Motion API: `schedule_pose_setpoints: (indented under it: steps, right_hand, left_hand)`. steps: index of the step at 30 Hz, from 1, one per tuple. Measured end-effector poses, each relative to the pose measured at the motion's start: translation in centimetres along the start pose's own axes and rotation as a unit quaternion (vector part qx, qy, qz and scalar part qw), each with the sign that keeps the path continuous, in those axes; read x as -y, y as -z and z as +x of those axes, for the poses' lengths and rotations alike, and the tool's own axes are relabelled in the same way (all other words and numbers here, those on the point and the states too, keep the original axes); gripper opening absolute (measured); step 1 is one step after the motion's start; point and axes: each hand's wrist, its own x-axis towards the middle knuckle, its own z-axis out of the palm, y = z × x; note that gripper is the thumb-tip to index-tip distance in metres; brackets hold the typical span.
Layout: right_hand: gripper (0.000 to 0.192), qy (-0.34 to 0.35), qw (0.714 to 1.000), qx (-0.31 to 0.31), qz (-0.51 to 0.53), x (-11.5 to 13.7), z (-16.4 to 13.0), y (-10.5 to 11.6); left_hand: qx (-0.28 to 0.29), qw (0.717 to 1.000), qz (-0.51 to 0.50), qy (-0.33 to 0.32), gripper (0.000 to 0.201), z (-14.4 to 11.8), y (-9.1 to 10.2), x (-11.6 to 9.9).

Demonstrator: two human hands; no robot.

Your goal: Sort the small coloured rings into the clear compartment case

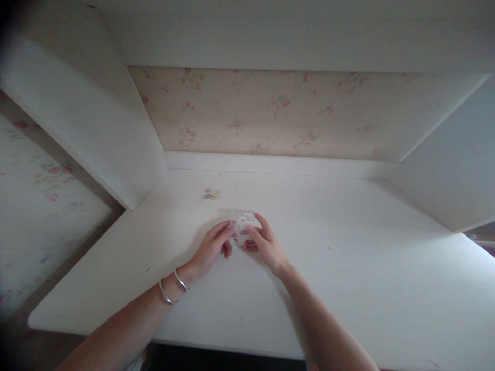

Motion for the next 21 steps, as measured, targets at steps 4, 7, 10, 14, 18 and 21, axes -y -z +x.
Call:
schedule_pose_setpoints:
  steps: [4, 7, 10, 14, 18, 21]
  right_hand:
    - [0.074, -0.001, 1.000, 0.020, -0.009, 0.0, -0.1, -0.1]
    - [0.077, 0.002, 1.000, 0.022, -0.021, 0.0, -0.1, -0.1]
    - [0.078, 0.003, 0.999, 0.020, -0.030, 0.1, -0.1, -0.1]
    - [0.076, 0.003, 0.999, 0.010, -0.030, 0.3, -0.2, -0.3]
    - [0.070, 0.007, 1.000, -0.002, -0.004, 0.3, 0.1, -0.1]
    - [0.063, 0.029, 0.999, -0.043, 0.013, 0.8, 1.1, 1.4]
  left_hand:
    - [-0.003, 1.000, 0.005, -0.002, 0.049, 0.0, 0.0, -0.1]
    - [-0.002, 1.000, 0.014, 0.003, 0.049, 0.0, 0.1, -0.1]
    - [0.003, 1.000, 0.022, -0.004, 0.049, 0.0, 0.1, -0.2]
    - [0.005, 1.000, 0.025, -0.001, 0.048, 0.0, 0.1, -0.2]
    - [0.011, 1.000, 0.026, 0.006, 0.049, 0.1, 0.0, 0.0]
    - [0.017, 1.000, 0.013, 0.006, 0.051, 0.1, 0.1, 0.2]
